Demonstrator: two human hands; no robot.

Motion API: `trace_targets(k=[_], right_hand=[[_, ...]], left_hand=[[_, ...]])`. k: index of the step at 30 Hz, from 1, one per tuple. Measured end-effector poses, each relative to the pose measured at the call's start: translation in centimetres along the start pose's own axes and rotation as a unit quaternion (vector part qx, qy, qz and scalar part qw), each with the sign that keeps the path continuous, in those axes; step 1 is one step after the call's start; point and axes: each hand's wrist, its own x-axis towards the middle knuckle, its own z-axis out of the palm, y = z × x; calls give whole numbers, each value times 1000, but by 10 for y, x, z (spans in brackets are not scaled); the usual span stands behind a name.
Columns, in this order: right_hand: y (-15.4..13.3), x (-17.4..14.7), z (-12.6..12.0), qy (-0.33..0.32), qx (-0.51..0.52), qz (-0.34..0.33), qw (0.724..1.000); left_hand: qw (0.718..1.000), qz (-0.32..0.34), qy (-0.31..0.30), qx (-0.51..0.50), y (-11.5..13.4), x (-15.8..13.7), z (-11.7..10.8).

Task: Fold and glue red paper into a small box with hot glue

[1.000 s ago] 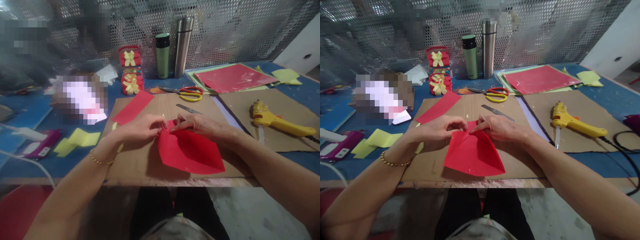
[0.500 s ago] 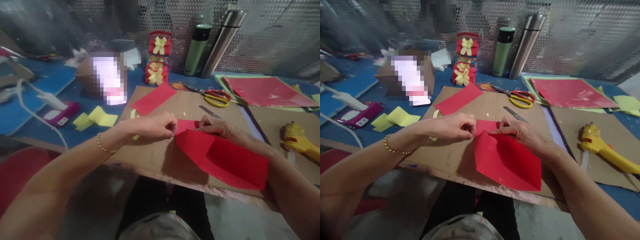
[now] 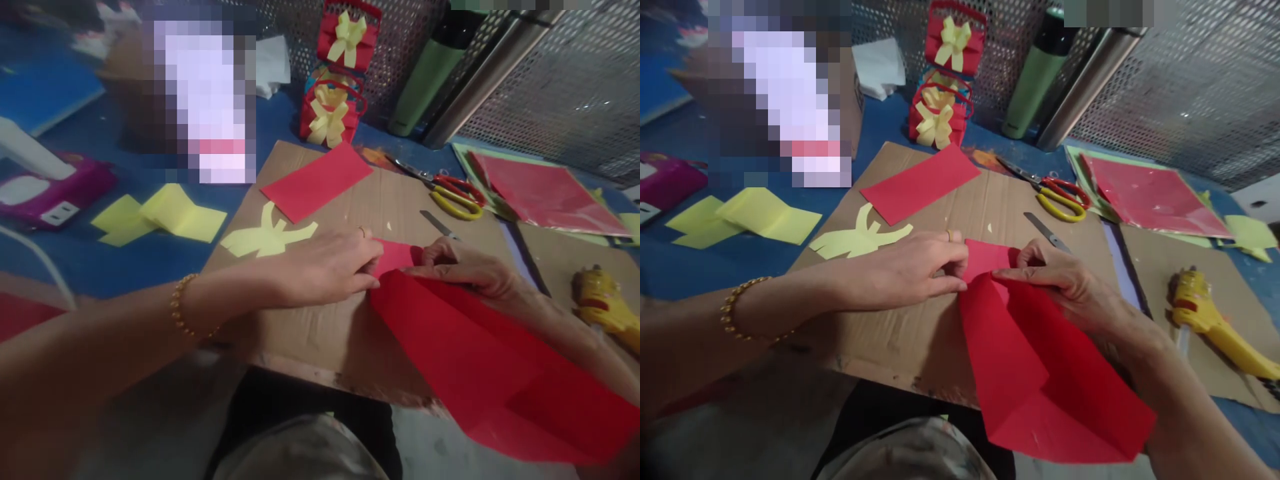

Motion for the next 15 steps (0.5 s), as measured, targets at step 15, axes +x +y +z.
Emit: trace_targets(k=[15], right_hand=[[-8,1,-1,-1,5,60,998]], left_hand=[[998,-26,-3,62,10,1,5]])
